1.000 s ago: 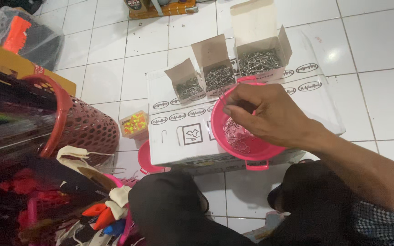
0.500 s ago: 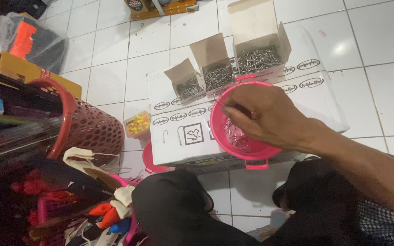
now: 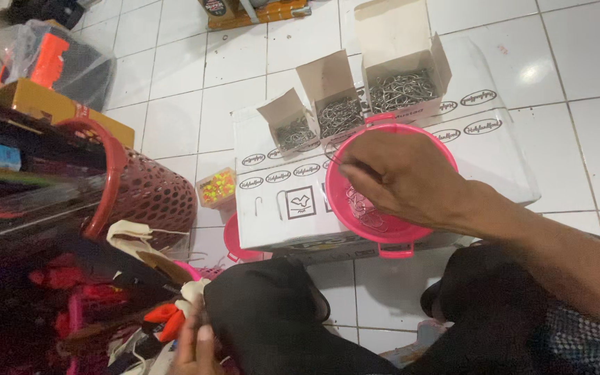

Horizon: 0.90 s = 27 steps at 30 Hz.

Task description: The person sits on a tiled floor and repeatedly picks up small metal rings from a pink bowl. They attach each ring to a larger metal hook held in their left hand, then place the assembled item into a cardboard box.

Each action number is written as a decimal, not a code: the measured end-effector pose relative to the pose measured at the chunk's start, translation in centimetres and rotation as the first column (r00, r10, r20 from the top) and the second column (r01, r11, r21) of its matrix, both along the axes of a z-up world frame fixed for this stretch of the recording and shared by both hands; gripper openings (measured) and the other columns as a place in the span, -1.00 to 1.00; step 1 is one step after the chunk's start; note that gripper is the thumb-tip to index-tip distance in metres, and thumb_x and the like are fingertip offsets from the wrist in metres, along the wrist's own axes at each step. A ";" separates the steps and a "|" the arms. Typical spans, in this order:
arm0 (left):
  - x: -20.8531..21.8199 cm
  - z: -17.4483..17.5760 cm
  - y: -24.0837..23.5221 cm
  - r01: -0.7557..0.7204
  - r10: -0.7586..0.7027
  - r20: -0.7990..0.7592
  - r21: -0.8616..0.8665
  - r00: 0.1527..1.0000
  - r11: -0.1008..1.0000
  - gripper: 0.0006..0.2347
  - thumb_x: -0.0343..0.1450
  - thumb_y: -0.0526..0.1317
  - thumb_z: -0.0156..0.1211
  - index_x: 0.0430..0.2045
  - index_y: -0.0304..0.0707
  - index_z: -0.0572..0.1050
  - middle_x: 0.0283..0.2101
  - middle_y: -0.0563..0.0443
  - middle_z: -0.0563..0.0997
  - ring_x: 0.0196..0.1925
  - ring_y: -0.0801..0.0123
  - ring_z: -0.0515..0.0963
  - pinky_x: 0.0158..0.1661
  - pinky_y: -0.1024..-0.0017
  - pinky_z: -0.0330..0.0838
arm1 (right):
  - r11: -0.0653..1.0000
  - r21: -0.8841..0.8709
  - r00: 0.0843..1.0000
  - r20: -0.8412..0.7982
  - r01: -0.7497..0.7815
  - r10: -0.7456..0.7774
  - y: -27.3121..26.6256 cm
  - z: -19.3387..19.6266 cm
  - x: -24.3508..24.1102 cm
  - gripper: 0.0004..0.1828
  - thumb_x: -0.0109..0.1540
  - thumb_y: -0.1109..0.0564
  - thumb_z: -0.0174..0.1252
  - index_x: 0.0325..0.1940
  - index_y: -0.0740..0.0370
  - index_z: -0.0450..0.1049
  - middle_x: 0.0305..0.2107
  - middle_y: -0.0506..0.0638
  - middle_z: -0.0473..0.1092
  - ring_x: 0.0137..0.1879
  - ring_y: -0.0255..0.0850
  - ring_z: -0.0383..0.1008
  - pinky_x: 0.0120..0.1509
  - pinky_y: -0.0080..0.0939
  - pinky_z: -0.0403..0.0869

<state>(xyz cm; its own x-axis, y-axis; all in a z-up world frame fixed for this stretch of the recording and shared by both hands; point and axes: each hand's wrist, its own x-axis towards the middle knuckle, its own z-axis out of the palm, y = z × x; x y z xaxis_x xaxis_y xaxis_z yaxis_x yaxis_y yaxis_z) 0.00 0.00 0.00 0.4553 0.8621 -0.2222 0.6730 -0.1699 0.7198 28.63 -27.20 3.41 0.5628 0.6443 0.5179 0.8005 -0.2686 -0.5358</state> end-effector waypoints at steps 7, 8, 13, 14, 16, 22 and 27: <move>9.2 7.1 -5.5 0.451 -0.598 0.357 0.415 0.717 0.790 -0.76 0.46 -0.27 0.07 -0.12 -0.33 0.65 -0.09 -0.09 0.72 0.02 0.27 0.67 0.13 0.37 0.48 | 1.000 -0.008 1.000 0.020 -0.004 0.004 0.1 0.6 -1.1 -0.71 0.38 0.14 0.05 -0.42 0.13 0.20 -0.58 -0.07 0.25 -0.48 -0.15 0.18 -0.41 -0.12 0.17; 11.0 7.6 -6.2 0.576 -0.683 0.323 0.372 0.655 0.728 -0.76 0.46 -0.21 0.07 -0.11 -0.27 0.65 -0.07 -0.05 0.71 0.02 0.31 0.66 0.04 0.41 0.51 | 0.999 0.008 0.999 0.030 -0.031 0.031 0.1 0.4 -1.3 -0.74 0.39 0.13 0.04 -0.38 0.14 0.22 -0.56 -0.06 0.28 -0.47 -0.14 0.19 -0.40 -0.12 0.18; 17.2 6.1 -7.9 0.765 -0.756 0.545 0.289 0.363 0.576 -0.70 0.49 -0.24 0.10 -0.02 -0.60 0.52 -0.11 -0.53 0.61 -0.03 -0.24 0.68 -0.09 0.00 0.61 | 0.999 0.042 0.998 -0.055 -0.016 0.018 0.5 -0.2 -1.0 -0.86 0.32 0.10 0.13 -0.22 0.16 0.56 -0.58 0.05 0.45 -0.47 -0.04 0.57 -0.40 -0.19 0.55; 17.8 5.3 -7.9 0.773 -0.715 0.586 0.222 0.381 0.594 -0.71 0.49 -0.24 0.15 -0.02 -0.54 0.53 -0.10 -0.43 0.63 -0.01 -0.08 0.68 -0.10 0.08 0.61 | 0.998 0.054 0.999 -0.049 -0.018 0.021 0.6 -0.3 -1.0 -0.86 0.32 0.09 0.13 -0.22 0.15 0.56 -0.57 0.04 0.44 -0.46 -0.02 0.57 -0.40 -0.16 0.55; 18.6 3.6 -7.8 0.780 -0.669 0.626 0.150 0.401 0.608 -0.73 0.48 -0.24 0.19 -0.01 -0.49 0.55 -0.08 -0.33 0.66 0.02 0.07 0.68 -0.10 0.17 0.60 | 0.998 0.061 0.999 -0.045 -0.021 0.024 0.8 -0.5 -1.0 -0.86 0.32 0.08 0.13 -0.21 0.14 0.55 -0.57 0.03 0.43 -0.45 0.00 0.57 -0.41 -0.14 0.54; 19.5 0.9 -7.5 0.779 -0.541 0.729 0.019 0.418 0.627 -0.80 0.46 -0.26 0.26 -0.12 -0.42 0.61 -0.15 -0.22 0.70 -0.10 0.29 0.69 -0.19 0.30 0.65 | 0.999 -0.015 0.997 -0.062 -0.041 0.040 1.9 0.1 -1.4 -0.81 0.34 0.05 0.10 -0.32 0.15 0.45 -0.59 0.02 0.36 -0.41 0.04 0.56 -0.40 -0.06 0.51; 18.9 1.2 -6.3 0.737 -0.474 0.776 0.017 0.416 0.675 -0.89 0.46 -0.30 0.26 -0.31 -0.42 0.63 -0.29 -0.17 0.68 -0.24 0.33 0.69 -0.23 0.36 0.64 | 0.991 0.055 0.974 -0.186 -0.121 0.129 2.9 0.6 -1.6 -0.89 0.29 0.16 0.14 -0.33 0.17 0.49 -0.60 0.01 0.40 -0.44 -0.02 0.59 -0.42 -0.13 0.53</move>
